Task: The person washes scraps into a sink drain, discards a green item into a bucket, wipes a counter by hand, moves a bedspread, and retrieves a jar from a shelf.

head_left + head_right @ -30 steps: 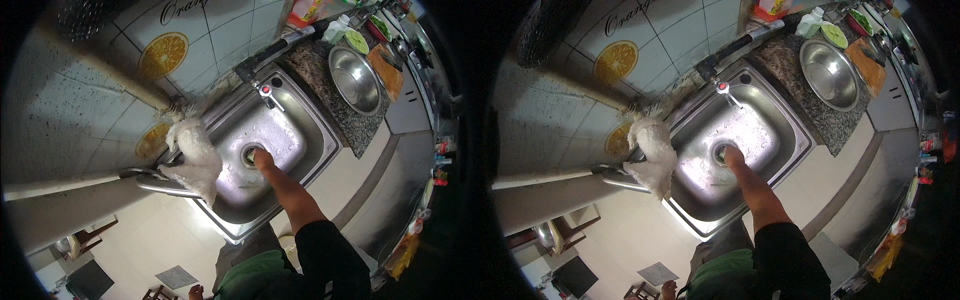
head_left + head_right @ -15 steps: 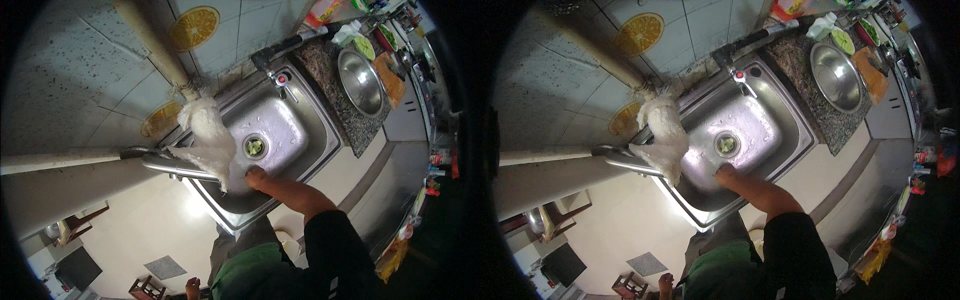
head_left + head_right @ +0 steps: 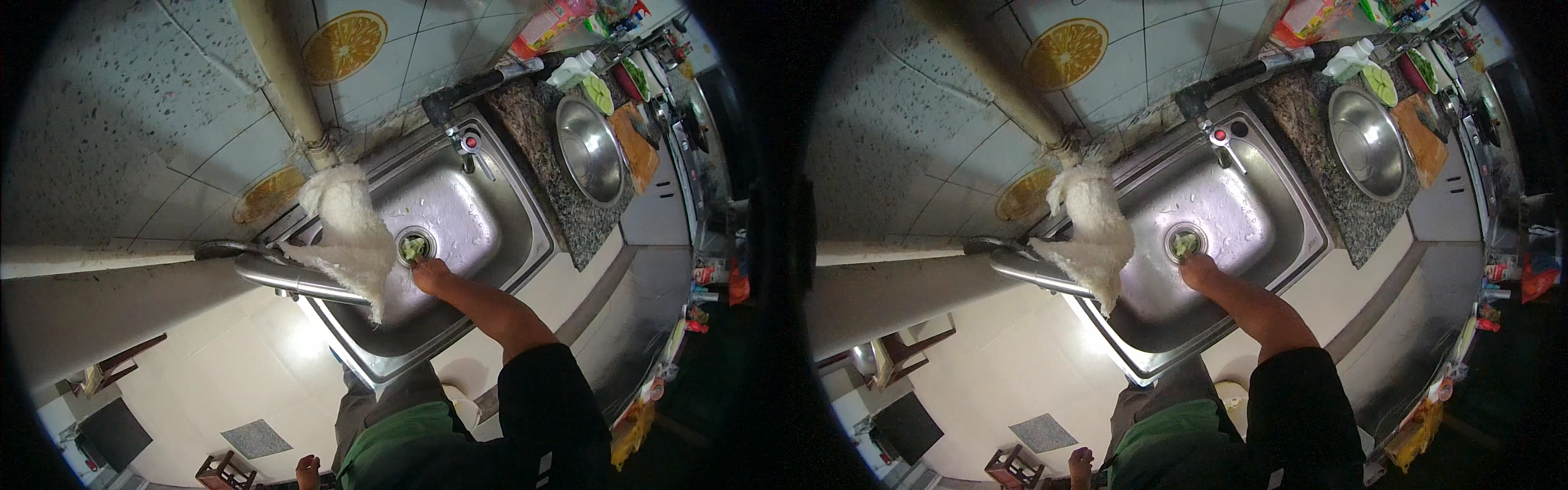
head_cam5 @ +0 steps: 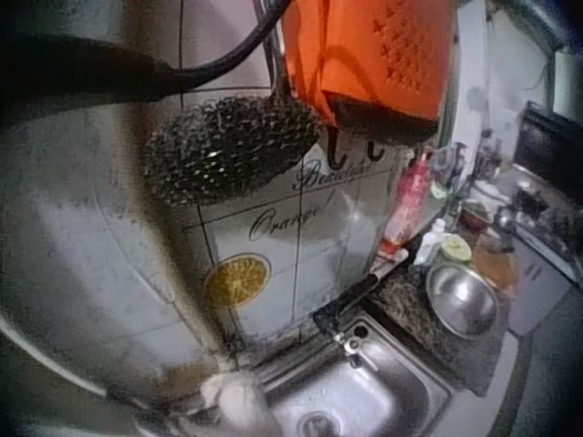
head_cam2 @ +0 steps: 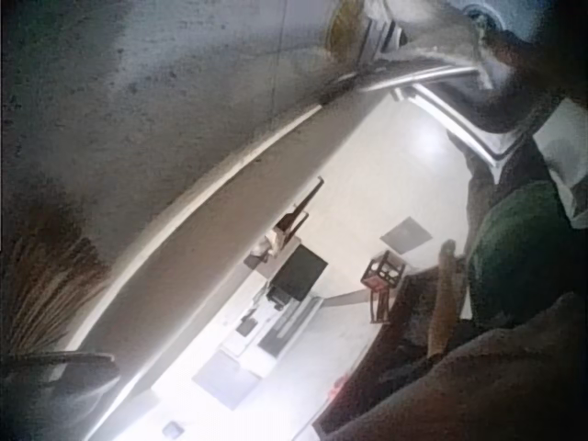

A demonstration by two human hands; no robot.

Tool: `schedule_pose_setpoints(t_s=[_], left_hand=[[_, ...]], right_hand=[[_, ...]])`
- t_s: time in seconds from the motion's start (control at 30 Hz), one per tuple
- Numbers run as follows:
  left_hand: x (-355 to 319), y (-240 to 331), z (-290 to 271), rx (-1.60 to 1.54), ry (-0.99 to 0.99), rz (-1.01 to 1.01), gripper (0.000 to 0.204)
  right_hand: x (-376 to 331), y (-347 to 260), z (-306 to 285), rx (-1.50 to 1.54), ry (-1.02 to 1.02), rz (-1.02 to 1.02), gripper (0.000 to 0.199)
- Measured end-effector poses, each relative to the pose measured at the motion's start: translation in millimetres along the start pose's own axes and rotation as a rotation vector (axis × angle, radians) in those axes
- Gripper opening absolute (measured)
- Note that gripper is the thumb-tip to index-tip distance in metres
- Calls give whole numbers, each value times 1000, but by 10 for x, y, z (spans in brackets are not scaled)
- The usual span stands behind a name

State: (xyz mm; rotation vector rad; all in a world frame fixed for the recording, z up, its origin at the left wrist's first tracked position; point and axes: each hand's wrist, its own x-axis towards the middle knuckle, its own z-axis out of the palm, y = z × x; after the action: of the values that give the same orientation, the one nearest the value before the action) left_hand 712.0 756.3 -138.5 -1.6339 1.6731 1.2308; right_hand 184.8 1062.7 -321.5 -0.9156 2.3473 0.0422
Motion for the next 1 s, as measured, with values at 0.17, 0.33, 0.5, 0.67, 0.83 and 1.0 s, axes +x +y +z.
schedule_pose_setpoints(t_s=[0.17,0.33,0.5,0.67,0.83,1.0], left_hand=[[-72,197,21,19,37,22,26],[54,-60,-10,9,11,38,25],[85,-68,-37,-11,-14,54,24],[1,4,-6,-99,-18,229,28],[140,-159,-66,36,-64,237,24],[318,-218,-308,71,-42,164,21]], right_hand=[[-37,-25,-332,-17,-127,80,32],[-91,-106,-245,405,2,361,28],[56,178,94,58,28,59,23],[-122,45,-318,-113,280,-64,15],[-131,57,-300,-115,321,-24,14],[-567,-174,-505,25,506,4,11]])
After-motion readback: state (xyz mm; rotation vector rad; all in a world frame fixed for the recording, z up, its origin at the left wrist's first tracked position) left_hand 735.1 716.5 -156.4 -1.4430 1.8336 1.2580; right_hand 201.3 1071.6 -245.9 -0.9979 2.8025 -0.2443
